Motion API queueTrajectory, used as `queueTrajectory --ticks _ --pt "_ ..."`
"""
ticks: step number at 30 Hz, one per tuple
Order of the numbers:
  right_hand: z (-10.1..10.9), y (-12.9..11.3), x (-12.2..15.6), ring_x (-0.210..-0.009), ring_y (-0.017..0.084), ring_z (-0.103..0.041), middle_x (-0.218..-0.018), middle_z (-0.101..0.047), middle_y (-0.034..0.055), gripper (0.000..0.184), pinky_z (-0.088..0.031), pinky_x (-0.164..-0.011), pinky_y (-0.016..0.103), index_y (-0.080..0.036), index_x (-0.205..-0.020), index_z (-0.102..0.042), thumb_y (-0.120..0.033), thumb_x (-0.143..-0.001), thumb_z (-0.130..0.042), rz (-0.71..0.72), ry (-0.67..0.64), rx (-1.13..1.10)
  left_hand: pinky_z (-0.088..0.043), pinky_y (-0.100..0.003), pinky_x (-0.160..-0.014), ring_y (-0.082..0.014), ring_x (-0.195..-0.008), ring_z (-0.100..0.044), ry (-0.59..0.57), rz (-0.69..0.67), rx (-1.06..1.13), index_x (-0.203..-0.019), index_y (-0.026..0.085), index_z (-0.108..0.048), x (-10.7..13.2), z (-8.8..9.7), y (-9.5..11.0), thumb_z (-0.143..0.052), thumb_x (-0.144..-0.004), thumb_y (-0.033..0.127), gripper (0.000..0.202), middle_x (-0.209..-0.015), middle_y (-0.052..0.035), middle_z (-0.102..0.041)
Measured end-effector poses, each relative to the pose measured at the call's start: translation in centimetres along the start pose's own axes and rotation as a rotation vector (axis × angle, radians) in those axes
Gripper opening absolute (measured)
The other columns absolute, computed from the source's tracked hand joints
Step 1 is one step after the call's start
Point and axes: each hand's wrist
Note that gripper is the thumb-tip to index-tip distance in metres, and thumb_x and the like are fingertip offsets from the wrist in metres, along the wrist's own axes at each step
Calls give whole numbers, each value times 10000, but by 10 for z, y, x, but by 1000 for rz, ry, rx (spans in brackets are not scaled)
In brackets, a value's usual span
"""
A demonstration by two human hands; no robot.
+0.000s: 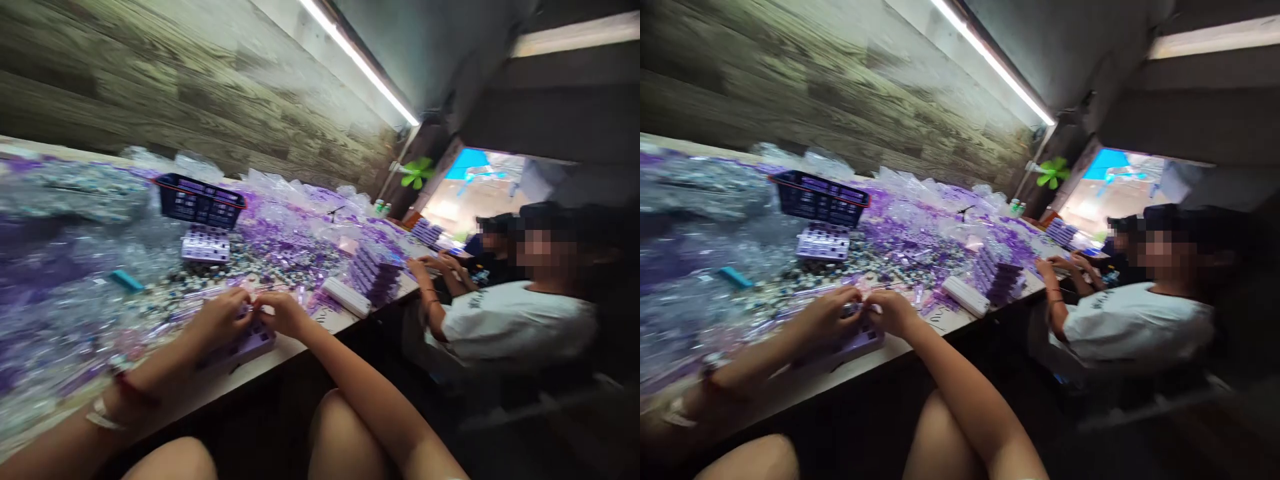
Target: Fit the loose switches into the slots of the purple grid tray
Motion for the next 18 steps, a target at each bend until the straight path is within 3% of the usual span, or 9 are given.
queueTrajectory --ticks 6,18 --pt "-4 6 9 -845 170 -672 -883 -717 30 180 -498 -803 294 -188 -832 -661 -50 -746 -583 31 95 -157 -476 -290 -814 -206 -898 -612 -34 -23 -37 -872 166 -620 4 -2 9 -561 -773 167 115 -945 -63 -645" --pt "1 1 8 -833 176 -686 -875 -730 43 179 -522 -794 296 -190 -799 -679 -41 -728 -612 49 60 -131 -474 -284 -789 -206 -881 -612 -87 -45 -64 -844 158 -621 5 2 11 -569 -747 143 111 -927 -58 -649"
Point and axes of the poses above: each hand's wrist, its own x-axis away from the middle knuckle, its own z-axis out of the back of the hand, y = z × x
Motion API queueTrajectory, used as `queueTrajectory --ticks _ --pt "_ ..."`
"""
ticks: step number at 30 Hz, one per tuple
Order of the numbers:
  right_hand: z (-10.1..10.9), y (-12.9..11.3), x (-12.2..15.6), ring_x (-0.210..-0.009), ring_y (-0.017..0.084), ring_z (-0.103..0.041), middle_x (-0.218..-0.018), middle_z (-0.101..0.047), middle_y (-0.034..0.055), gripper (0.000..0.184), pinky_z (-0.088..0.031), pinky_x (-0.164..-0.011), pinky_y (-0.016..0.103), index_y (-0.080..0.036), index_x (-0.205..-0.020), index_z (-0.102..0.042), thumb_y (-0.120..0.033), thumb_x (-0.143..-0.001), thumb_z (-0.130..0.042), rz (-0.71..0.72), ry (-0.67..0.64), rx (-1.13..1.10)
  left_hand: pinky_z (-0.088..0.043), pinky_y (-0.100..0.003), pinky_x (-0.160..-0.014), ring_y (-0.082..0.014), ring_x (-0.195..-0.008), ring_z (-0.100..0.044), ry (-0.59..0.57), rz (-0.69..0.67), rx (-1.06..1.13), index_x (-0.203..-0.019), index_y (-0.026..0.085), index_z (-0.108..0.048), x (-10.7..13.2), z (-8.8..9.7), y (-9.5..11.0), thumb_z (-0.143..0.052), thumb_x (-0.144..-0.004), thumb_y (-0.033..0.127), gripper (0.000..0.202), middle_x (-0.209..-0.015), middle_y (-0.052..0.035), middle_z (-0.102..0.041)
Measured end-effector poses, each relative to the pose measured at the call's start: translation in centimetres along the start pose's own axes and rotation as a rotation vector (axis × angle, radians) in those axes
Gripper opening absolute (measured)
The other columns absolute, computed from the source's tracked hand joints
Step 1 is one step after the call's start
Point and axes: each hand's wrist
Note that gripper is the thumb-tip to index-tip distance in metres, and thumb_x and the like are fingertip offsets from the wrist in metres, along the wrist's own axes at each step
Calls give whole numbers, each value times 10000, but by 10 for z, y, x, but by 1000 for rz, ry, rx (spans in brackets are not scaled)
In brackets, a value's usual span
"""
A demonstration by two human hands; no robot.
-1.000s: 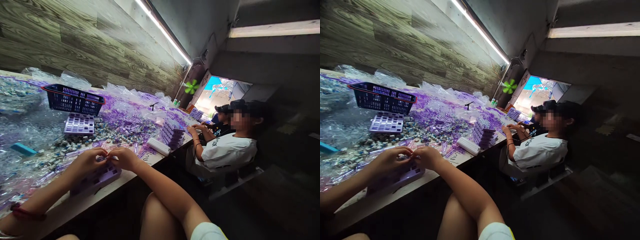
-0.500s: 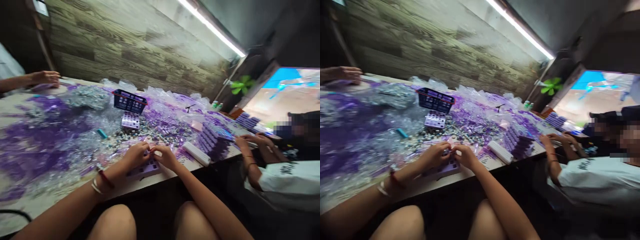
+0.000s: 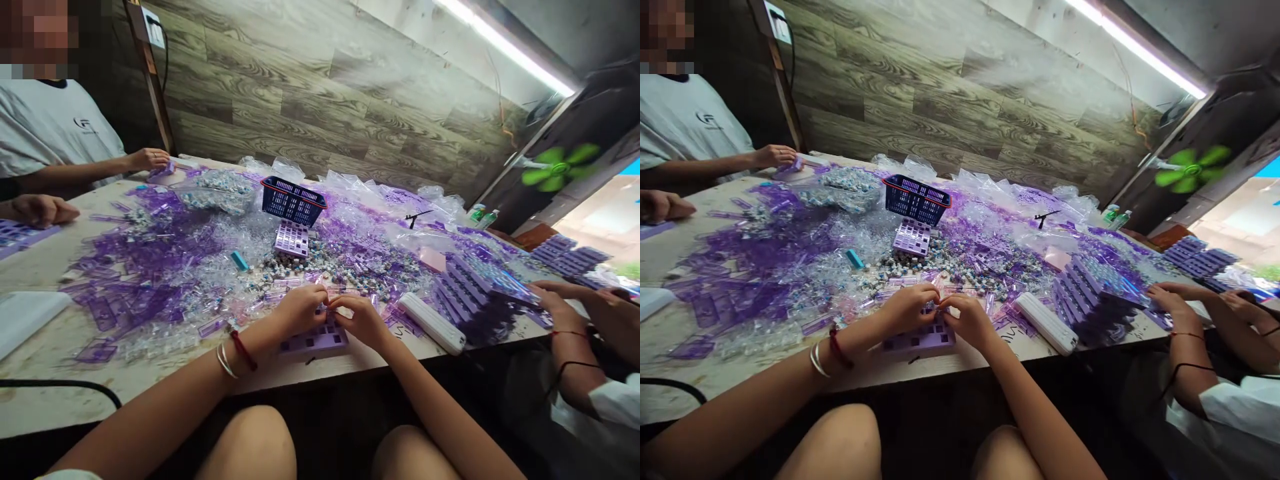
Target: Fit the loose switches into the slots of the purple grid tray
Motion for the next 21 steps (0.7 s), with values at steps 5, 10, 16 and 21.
queueTrajectory --ticks 5,10,16,21 --pt "-1 4 0 -848 175 -688 -891 -731 46 186 -535 -798 300 -200 -809 -700 -50 -734 -619 5 3 -15 -480 -289 -805 -207 -886 -619 -4 9 -8 -876 151 -628 0 1 1 -573 -754 153 134 -942 -64 -656" --pt "-2 6 -2 -818 165 -689 -886 -727 50 193 -538 -789 289 -204 -777 -721 -43 -726 -628 12 -8 37 -486 -298 -795 -213 -881 -631 7 9 25 -845 148 -650 0 0 2 -595 -744 147 115 -933 -70 -674" --pt "3 -11 -15 -724 159 -661 -768 -713 33 258 -498 -706 257 -195 -700 -717 30 -674 -593 -49 -145 142 -490 -297 -832 -199 -896 -648 57 41 184 -729 168 -688 2 -5 -4 -633 -744 136 65 -945 -49 -710" --pt "7 -20 -29 -659 157 -638 -710 -710 30 288 -455 -651 238 -199 -667 -724 37 -637 -563 -138 -297 214 -499 -285 -833 -172 -840 -663 56 54 321 -718 176 -715 1 -11 -7 -604 -750 89 144 -890 -29 -737"
Point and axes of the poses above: each hand's wrist, its own x-axis away from the middle knuckle, its own z-axis out of the back of the hand, y = z × x
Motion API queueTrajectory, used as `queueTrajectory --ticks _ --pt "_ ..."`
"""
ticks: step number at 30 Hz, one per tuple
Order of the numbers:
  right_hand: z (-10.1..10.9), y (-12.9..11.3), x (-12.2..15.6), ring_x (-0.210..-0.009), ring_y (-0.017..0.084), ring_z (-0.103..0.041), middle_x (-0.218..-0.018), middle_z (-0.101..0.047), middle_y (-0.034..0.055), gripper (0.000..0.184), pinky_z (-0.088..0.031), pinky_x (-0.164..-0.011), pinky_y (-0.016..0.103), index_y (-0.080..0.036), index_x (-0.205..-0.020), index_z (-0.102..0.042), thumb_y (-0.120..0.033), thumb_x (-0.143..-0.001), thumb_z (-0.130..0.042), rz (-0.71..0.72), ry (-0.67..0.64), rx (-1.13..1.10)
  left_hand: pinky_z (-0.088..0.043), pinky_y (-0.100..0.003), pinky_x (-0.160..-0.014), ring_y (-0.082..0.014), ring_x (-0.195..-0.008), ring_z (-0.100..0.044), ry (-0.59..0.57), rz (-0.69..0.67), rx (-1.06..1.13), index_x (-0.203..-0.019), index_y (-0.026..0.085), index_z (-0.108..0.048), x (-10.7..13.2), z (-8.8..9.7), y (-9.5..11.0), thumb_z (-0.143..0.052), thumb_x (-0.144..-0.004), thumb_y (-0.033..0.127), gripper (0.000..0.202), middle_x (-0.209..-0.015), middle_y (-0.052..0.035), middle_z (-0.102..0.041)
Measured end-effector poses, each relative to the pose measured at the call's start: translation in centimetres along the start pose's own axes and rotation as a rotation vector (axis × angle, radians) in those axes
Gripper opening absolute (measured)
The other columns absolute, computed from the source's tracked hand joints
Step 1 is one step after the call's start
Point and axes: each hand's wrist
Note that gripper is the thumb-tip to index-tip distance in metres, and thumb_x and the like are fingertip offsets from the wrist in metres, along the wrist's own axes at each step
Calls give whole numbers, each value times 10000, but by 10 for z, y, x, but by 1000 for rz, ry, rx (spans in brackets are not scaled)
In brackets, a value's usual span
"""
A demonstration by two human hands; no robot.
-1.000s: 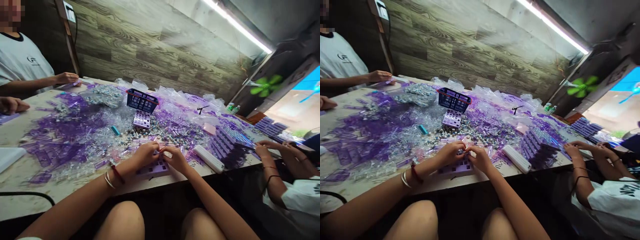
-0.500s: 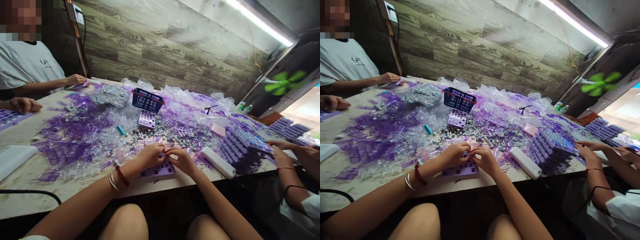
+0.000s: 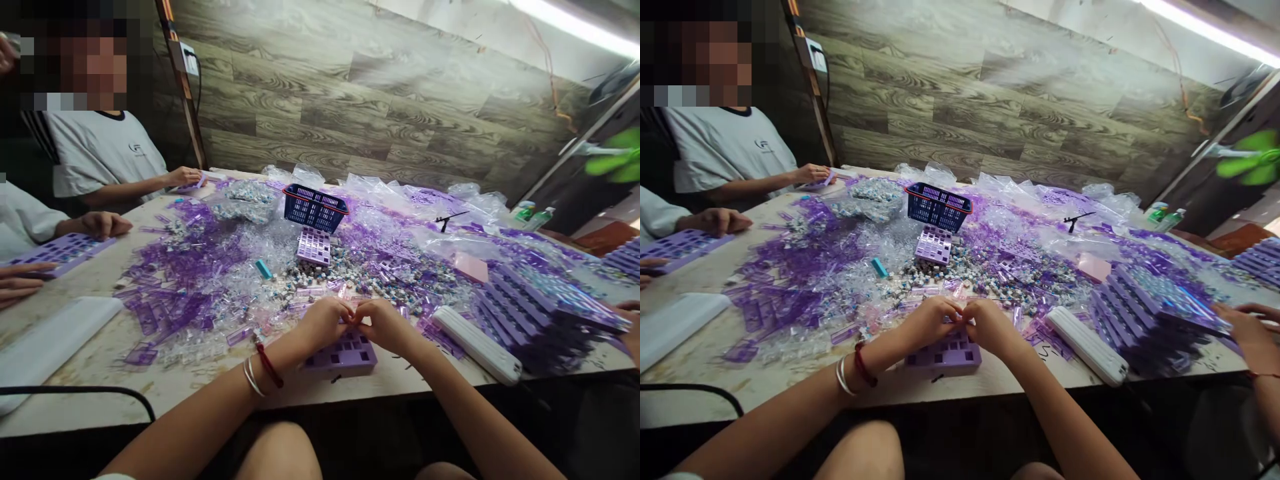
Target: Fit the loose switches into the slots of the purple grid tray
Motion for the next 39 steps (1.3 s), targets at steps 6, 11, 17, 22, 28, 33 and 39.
queueTrajectory --ticks 6,11,17,22,28,33,39 --pt "2 -8 -9 -693 183 -642 -730 -715 71 277 -435 -664 250 -180 -642 -718 36 -636 -545 -36 -121 107 -495 -261 -776 -148 -757 -655 -68 -100 59 -614 152 -659 -3 1 -5 -596 -736 45 174 -790 -26 -722" --pt "2 -7 -11 -677 182 -633 -719 -704 78 264 -419 -631 247 -182 -611 -702 28 -650 -547 9 -128 150 -462 -315 -874 -173 -840 -637 -67 -124 -10 -683 161 -668 -3 2 -7 -577 -731 35 162 -841 -28 -707" --pt "2 -5 -4 -660 160 -634 -701 -704 49 249 -436 -643 230 -183 -632 -708 17 -675 -566 16 -57 78 -462 -320 -876 -168 -843 -628 -46 -104 -5 -690 163 -641 -2 3 -4 -605 -759 81 114 -850 -24 -701" --pt "2 -2 2 -695 170 -654 -731 -722 61 245 -448 -675 243 -172 -667 -726 20 -688 -575 -9 -26 53 -459 -298 -844 -165 -814 -628 -11 -119 -18 -677 153 -632 -2 4 -3 -660 -742 97 90 -819 -26 -693" --pt "9 14 1 -707 158 -668 -755 -740 25 133 -468 -677 232 -187 -711 -737 -112 -720 -628 -130 -82 -279 -461 -282 -809 -165 -830 -624 -20 -108 -2 -726 145 -635 -1 5 -8 -678 -752 139 51 -859 -42 -693" --pt "1 14 3 -492 122 -574 -508 -614 -2 197 -383 -458 201 -149 -562 -594 -252 -689 -704 -505 -33 -322 -450 -280 -815 -160 -826 -610 -30 -59 -3 -699 148 -621 1 7 -3 -675 -731 117 69 -855 -34 -690" --pt "8 1 4 -430 86 -520 -473 -524 -40 205 -396 -390 167 -153 -645 -541 -270 -756 -668 -678 -280 -510 -427 -271 -744 -178 -793 -592 -120 -21 -90 -773 138 -648 4 13 10 -692 -707 160 82 -805 -32 -671"
Point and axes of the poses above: each hand's wrist, its own x-axis away from the middle knuckle, its own z-axis out of the back of the hand, y = z × x
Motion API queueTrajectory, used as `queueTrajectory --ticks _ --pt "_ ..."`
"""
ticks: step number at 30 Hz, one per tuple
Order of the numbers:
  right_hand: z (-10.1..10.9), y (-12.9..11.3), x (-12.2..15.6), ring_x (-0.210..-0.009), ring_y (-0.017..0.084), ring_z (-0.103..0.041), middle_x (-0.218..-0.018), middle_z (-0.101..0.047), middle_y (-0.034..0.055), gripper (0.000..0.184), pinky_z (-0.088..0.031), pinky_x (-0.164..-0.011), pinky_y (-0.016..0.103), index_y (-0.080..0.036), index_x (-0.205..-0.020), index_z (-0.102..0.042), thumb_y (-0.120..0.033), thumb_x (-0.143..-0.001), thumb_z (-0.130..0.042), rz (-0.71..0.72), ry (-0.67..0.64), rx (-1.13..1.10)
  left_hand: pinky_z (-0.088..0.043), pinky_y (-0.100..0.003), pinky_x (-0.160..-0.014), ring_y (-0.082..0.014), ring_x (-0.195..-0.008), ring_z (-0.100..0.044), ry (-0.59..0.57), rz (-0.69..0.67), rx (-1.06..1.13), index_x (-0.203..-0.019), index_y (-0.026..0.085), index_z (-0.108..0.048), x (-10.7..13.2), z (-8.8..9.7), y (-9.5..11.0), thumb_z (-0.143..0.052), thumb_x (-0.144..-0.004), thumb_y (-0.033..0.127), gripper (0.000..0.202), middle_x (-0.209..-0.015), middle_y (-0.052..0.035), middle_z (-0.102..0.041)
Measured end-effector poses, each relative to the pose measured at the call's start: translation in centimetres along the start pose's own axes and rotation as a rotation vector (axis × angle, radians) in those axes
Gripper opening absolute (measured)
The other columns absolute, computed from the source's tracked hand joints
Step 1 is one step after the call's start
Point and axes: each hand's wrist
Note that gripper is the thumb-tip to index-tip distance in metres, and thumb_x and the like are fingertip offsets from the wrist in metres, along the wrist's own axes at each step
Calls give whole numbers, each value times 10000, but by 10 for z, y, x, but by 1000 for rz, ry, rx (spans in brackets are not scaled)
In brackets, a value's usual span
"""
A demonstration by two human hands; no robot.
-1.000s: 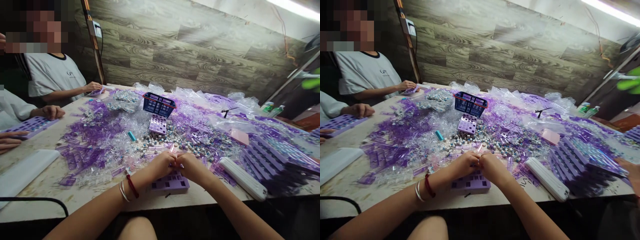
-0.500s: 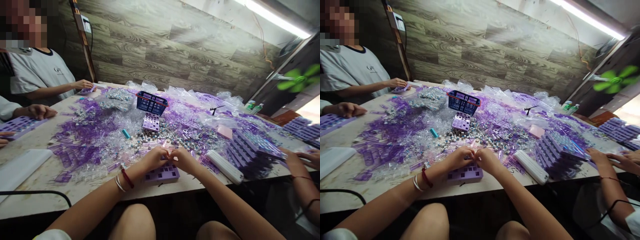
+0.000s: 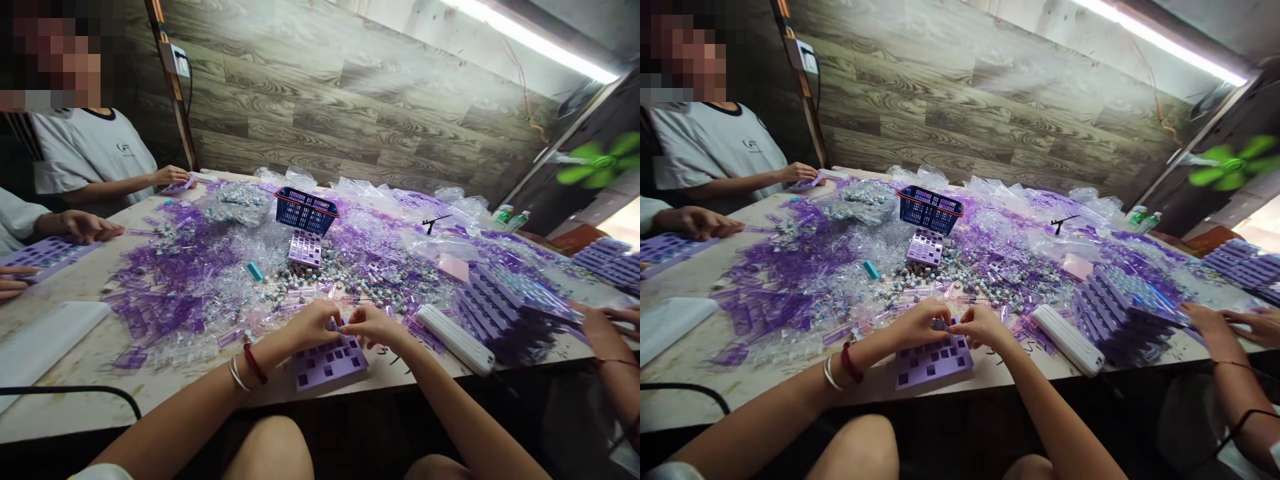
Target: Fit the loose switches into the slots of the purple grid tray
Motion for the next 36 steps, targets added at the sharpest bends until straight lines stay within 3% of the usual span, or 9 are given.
queueTrajectory --ticks 3,9,14,24,31,36 --pt "1 -7 2 -475 85 -540 -523 -525 -38 161 -448 -420 167 -142 -682 -553 -220 -740 -682 -46 -20 -17 -421 -272 -769 -185 -845 -593 -3 3 8 -866 148 -664 2 -1 4 -686 -724 177 146 -877 -38 -676" --pt "1 -10 -3 -468 82 -529 -495 -515 -42 138 -483 -451 177 -155 -672 -526 -145 -711 -658 -145 -34 -37 -408 -282 -804 -183 -849 -586 4 15 4 -735 153 -670 -1 -8 0 -701 -740 214 68 -857 -41 -672" --pt "4 -11 -10 -470 80 -518 -493 -503 -50 149 -497 -468 186 -168 -647 -500 -92 -680 -624 -158 -103 -84 -390 -305 -836 -191 -870 -584 -24 10 -27 -802 160 -661 -2 -10 -5 -707 -745 227 99 -870 -27 -669" --pt "2 -3 -20 -461 79 -525 -522 -508 -59 170 -493 -477 197 -181 -679 -448 -74 -688 -579 -170 -117 -130 -408 -352 -844 -249 -975 -498 -46 74 -309 -946 146 -635 3 -14 14 -585 -842 227 141 -1011 -79 -633" --pt "3 -5 -22 -471 60 -499 -547 -491 -76 189 -506 -507 191 -184 -687 -483 -62 -653 -623 -186 -162 -153 -410 -339 -833 -227 -931 -501 -39 64 -258 -903 161 -646 1 -16 10 -570 -849 238 122 -963 -56 -635" --pt "3 -13 -12 -479 62 -485 -528 -468 -77 196 -508 -525 198 -177 -654 -468 -48 -666 -615 -184 -133 -161 -408 -321 -834 -211 -909 -544 -64 1 -114 -891 171 -662 -4 -6 1 -591 -805 215 120 -915 -40 -640"
Point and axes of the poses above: each hand's wrist, its own x-axis away from the middle knuckle, its own z-axis out of the back of the hand, y = z × x
